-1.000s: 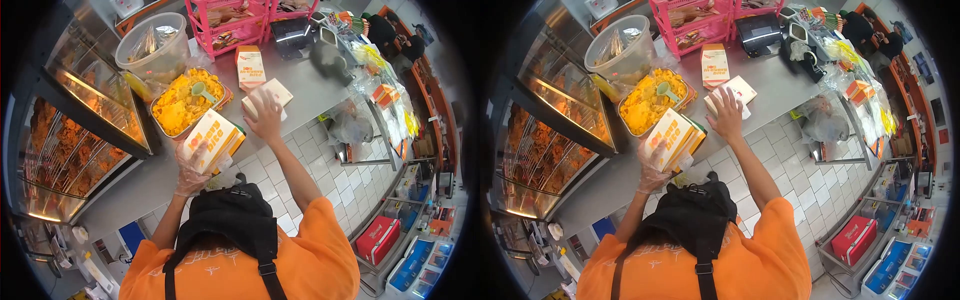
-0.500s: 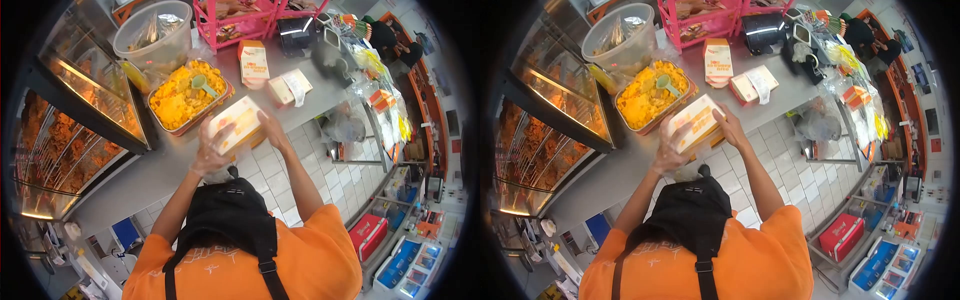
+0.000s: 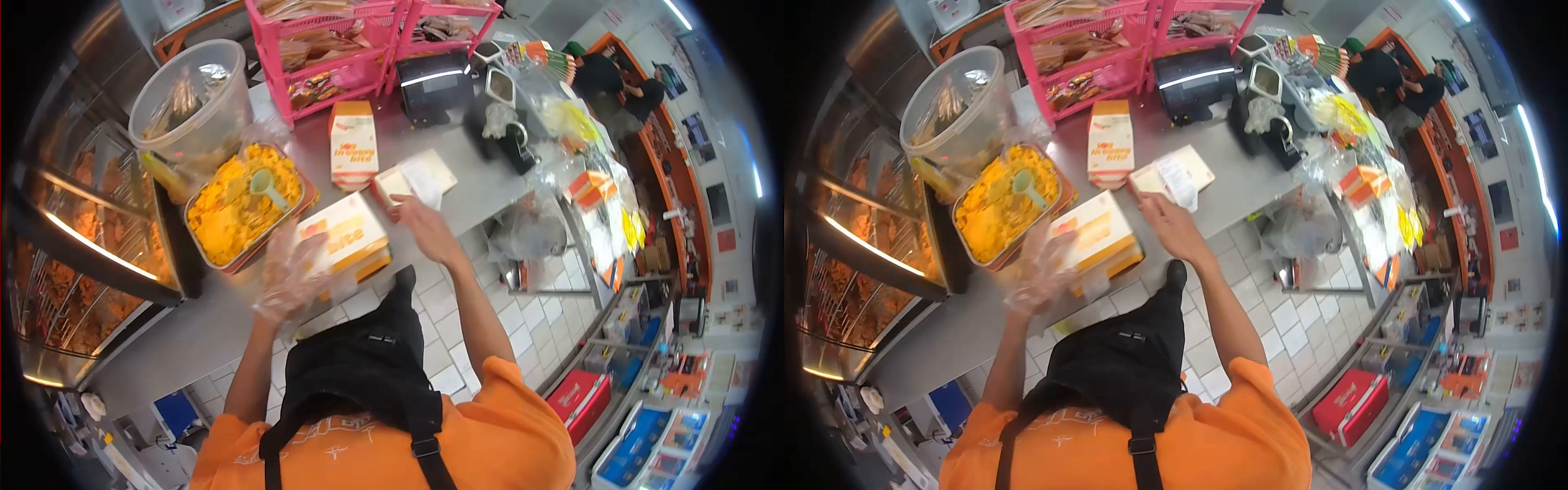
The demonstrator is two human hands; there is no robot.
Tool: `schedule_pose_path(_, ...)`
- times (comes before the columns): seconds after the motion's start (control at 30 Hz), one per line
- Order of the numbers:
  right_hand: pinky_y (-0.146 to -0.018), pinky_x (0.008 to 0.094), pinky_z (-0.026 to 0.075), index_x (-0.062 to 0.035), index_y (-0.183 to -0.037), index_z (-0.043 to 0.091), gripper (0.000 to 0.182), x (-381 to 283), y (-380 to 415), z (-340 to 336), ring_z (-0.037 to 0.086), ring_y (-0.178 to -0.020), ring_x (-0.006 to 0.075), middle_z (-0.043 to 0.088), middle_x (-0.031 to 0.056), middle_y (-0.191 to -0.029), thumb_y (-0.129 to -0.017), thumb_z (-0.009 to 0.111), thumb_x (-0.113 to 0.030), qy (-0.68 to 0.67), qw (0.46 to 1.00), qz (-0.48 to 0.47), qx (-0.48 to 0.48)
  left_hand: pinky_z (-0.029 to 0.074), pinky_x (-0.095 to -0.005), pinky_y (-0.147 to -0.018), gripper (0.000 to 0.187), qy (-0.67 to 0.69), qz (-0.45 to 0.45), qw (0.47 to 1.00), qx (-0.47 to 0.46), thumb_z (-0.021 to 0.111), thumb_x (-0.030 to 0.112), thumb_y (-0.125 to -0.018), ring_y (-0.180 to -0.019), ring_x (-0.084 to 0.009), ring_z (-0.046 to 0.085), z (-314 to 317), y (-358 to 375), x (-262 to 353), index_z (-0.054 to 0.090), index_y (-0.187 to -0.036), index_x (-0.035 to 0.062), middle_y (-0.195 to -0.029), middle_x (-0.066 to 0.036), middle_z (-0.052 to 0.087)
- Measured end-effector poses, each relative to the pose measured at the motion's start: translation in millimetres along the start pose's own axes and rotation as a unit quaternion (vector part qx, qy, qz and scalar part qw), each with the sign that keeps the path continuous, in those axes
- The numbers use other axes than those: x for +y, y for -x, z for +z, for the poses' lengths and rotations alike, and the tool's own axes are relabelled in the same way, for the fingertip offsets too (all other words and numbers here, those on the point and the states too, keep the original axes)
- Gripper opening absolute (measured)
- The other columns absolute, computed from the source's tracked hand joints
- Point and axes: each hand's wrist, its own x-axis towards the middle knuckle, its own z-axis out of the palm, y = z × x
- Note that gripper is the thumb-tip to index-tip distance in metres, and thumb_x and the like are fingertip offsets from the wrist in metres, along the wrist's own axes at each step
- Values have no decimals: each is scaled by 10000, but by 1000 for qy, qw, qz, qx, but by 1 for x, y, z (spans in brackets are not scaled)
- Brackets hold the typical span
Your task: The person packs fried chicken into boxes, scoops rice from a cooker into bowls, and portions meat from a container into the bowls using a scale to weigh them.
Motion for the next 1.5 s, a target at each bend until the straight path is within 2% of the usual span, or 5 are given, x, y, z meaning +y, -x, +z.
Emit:
schedule_pose_path(0.27,-1039,537,288,-202,-1342,541,429,128,-207,-166,379,-1248,413,407,148,-1426,-925,560,-303,311,867,-148,361,323,-390,-1098,541,193,-265,941,87,512,386,-947,-1284,-286,467,8,-33,13,518,-1341,15,-1337,-162,540)
schedule_pose_path(0.63,-1015,501,322,-97,-1262,566,370,118,-234,-185,437,-1199,376,485,166,-1334,-912,590,-213,141,884,-222,387,290,-440,-1114,732,5,-363,926,-100,765,297,-679,-1288,-342,398,4,-73,29,529,-1354,140,-1319,-141,451)
schedule_pose_path(0.9,-1009,421,417,-74,-1278,508,619,35,-126,-8,462,-1229,349,507,161,-1271,-708,745,-125,46,899,-343,-271,292,-407,-1131,696,135,-328,935,21,833,222,-592,-1291,-276,413,48,-44,-4,572,-1227,112,-1291,-91,491)
schedule_pose_path(1.37,-831,562,508,-215,-1460,356,1000,25,-130,54,246,-1401,458,294,261,-1475,-593,855,-230,356,779,-371,-358,336,-437,-1117,934,430,-345,792,261,800,160,-689,-1331,-311,409,85,1,17,305,-1476,63,-1416,-171,431)
schedule_pose_path(1.5,-840,534,518,-243,-1475,313,1168,20,-147,60,265,-1386,449,284,297,-1454,-470,909,-232,403,765,-371,-340,293,-476,-1122,864,72,-419,864,269,699,372,-787,-1377,-387,321,129,56,83,294,-1487,69,-1477,-228,322)
